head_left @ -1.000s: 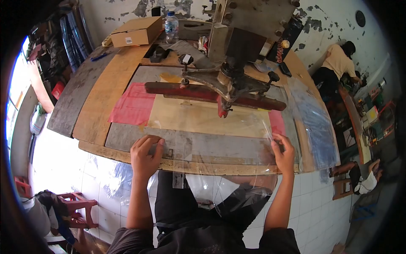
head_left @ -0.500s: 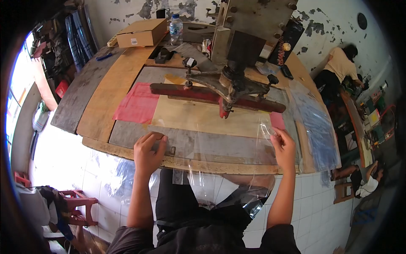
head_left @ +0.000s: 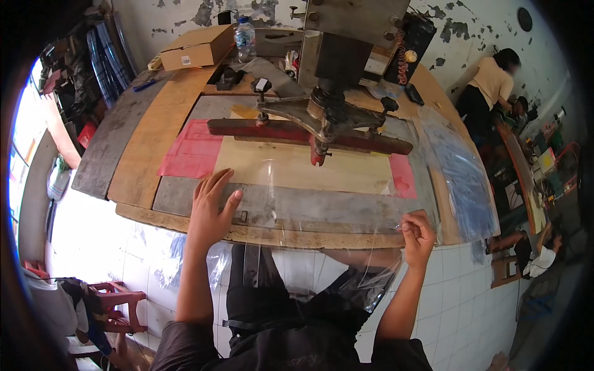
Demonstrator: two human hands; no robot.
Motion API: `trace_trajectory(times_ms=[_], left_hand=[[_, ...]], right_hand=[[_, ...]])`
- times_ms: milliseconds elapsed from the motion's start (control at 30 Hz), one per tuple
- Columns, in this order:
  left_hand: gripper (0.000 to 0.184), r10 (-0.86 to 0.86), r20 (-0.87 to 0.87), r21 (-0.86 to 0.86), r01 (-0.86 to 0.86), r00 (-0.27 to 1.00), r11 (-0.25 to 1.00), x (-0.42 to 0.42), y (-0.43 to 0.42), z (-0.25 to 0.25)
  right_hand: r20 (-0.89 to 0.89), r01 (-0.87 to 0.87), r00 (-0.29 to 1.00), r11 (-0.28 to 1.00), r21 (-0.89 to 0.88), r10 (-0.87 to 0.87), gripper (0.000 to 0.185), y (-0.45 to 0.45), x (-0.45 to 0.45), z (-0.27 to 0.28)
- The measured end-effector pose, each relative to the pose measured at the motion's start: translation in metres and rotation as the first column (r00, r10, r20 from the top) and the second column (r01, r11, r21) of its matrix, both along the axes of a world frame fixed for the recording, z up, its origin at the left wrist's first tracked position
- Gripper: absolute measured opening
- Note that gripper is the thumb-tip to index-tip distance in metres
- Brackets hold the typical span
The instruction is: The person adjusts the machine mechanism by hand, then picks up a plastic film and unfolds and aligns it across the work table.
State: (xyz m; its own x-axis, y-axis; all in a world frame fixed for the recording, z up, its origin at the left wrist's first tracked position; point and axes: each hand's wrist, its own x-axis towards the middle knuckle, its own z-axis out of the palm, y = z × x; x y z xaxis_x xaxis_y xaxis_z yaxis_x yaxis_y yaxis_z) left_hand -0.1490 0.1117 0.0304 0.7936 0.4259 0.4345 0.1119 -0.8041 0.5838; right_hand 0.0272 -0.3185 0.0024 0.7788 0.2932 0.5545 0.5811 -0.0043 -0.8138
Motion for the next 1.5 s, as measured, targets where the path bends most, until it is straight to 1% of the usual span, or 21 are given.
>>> trace_trajectory(times_ms=[100, 167, 200, 233, 267, 300, 333, 367, 400, 467, 500, 600, 633, 733, 833, 967, 1133, 1233, 1267, 1333, 1500], left_hand=[[0.05, -0.077, -0.036, 0.006, 0.077, 0.996, 0.997, 0.007, 0.008, -0.001], [0.048, -0.129, -0.067, 0.108, 0.136, 0.989, 0.985, 0.011, 0.009, 0.001], [0.048, -0.13, -0.066, 0.109, 0.136, 0.989, 0.985, 0.011, 0.009, 0.004], [0.044, -0.183, -0.061, -0.154, 0.172, 0.981, 0.973, 0.01, 0.007, 0.007], [0.04, -0.23, -0.045, -0.405, 0.193, 0.972, 0.894, 0.01, 0.005, 0.008], [0.04, -0.223, -0.051, -0.404, 0.184, 0.973, 0.896, 0.013, 0.005, 0.003], [0.034, -0.262, 0.155, -0.552, 0.303, 0.953, 0.777, 0.016, 0.004, -0.005], [0.028, -0.249, 0.36, -0.646, 0.433, 0.899, 0.628, 0.018, 0.004, -0.009], [0.028, -0.236, 0.353, -0.648, 0.418, 0.905, 0.637, 0.015, 0.004, -0.01], [0.021, -0.192, 0.335, -0.731, 0.383, 0.923, 0.566, 0.01, -0.001, -0.008], [0.025, -0.18, 0.363, -0.698, 0.395, 0.914, 0.598, 0.01, -0.002, -0.008], [0.029, -0.139, 0.308, -0.708, 0.325, 0.941, 0.627, 0.008, -0.006, 0.0], [0.037, -0.139, 0.337, -0.711, 0.349, 0.931, 0.611, 0.009, -0.005, -0.005], [0.041, -0.129, 0.332, -0.704, 0.336, 0.934, 0.625, 0.009, -0.006, -0.003], [0.045, -0.135, 0.301, -0.703, 0.315, 0.944, 0.638, 0.008, -0.006, -0.002], [0.042, -0.165, 0.307, -0.674, 0.336, 0.937, 0.658, 0.009, -0.006, -0.001], [0.033, -0.221, 0.386, -0.74, 0.444, 0.895, 0.505, 0.013, -0.001, -0.007], [0.034, -0.2, 0.405, -0.767, 0.451, 0.892, 0.456, 0.02, -0.006, -0.002], [0.034, -0.196, 0.404, -0.769, 0.448, 0.893, 0.456, 0.023, -0.009, 0.001], [0.037, -0.192, 0.32, -0.777, 0.373, 0.928, 0.507, 0.027, -0.016, 0.008], [0.041, -0.165, 0.306, -0.794, 0.347, 0.938, 0.499, 0.031, -0.026, 0.031]], right_hand=[[0.044, -0.07, 0.997, 0.997, 0.012, 0.07, 0.015, 0.003, 0.007, 0.003], [0.073, -0.083, 0.994, 0.996, 0.041, 0.08, 0.019, 0.01, 0.011, 0.005], [0.074, -0.082, 0.994, 0.996, 0.042, 0.079, 0.019, 0.014, 0.013, 0.005], [0.051, -0.1, 0.994, 0.991, 0.093, 0.096, 0.018, 0.018, 0.015, 0.004], [0.027, -0.118, 0.993, 0.982, 0.145, 0.116, 0.018, 0.022, 0.016, 0.002], [0.021, -0.125, 0.992, 0.981, 0.149, 0.123, 0.018, 0.027, 0.016, 0.001], [-0.01, -0.08, 0.997, 0.982, 0.171, 0.083, 0.02, 0.032, 0.014, 0.002], [-0.042, -0.037, 0.998, 0.981, 0.192, 0.046, 0.022, 0.038, 0.013, 0.002], [-0.049, -0.052, 0.997, 0.979, 0.195, 0.062, 0.022, 0.041, 0.013, 0.002], [-0.012, 0.047, 0.999, 0.995, 0.088, -0.046, 0.023, 0.038, 0.013, -0.001], [-0.023, 0.063, 0.998, 0.995, 0.075, -0.061, 0.025, 0.036, 0.015, -0.004], [0.001, 0.093, 0.996, 0.995, 0.028, -0.093, 0.026, 0.037, 0.012, -0.004], [-0.006, 0.075, 0.997, 0.997, 0.022, -0.075, 0.027, 0.036, 0.013, -0.005], [-0.028, 0.087, 0.996, 0.996, -0.029, -0.088, 0.025, 0.036, 0.013, -0.005], [-0.051, 0.112, 0.992, 0.993, -0.021, -0.113, 0.025, 0.036, 0.013, -0.008], [-0.087, 0.127, 0.988, 0.992, -0.022, -0.129, 0.024, 0.034, 0.013, -0.009], [-0.072, 0.125, 0.989, 0.992, -0.015, -0.125, 0.021, 0.034, 0.013, -0.009], [-0.085, 0.078, 0.993, 0.997, 0.005, -0.077, 0.021, 0.037, 0.011, -0.004], [-0.087, 0.074, 0.994, 0.997, 0.002, -0.073, 0.021, 0.037, 0.012, -0.005], [-0.05, 0.068, 0.997, 0.998, 0.016, -0.067, 0.027, 0.035, 0.014, -0.008], [-0.047, 0.098, 0.994, 0.993, 0.07, -0.095, 0.026, 0.033, 0.016, -0.007]])
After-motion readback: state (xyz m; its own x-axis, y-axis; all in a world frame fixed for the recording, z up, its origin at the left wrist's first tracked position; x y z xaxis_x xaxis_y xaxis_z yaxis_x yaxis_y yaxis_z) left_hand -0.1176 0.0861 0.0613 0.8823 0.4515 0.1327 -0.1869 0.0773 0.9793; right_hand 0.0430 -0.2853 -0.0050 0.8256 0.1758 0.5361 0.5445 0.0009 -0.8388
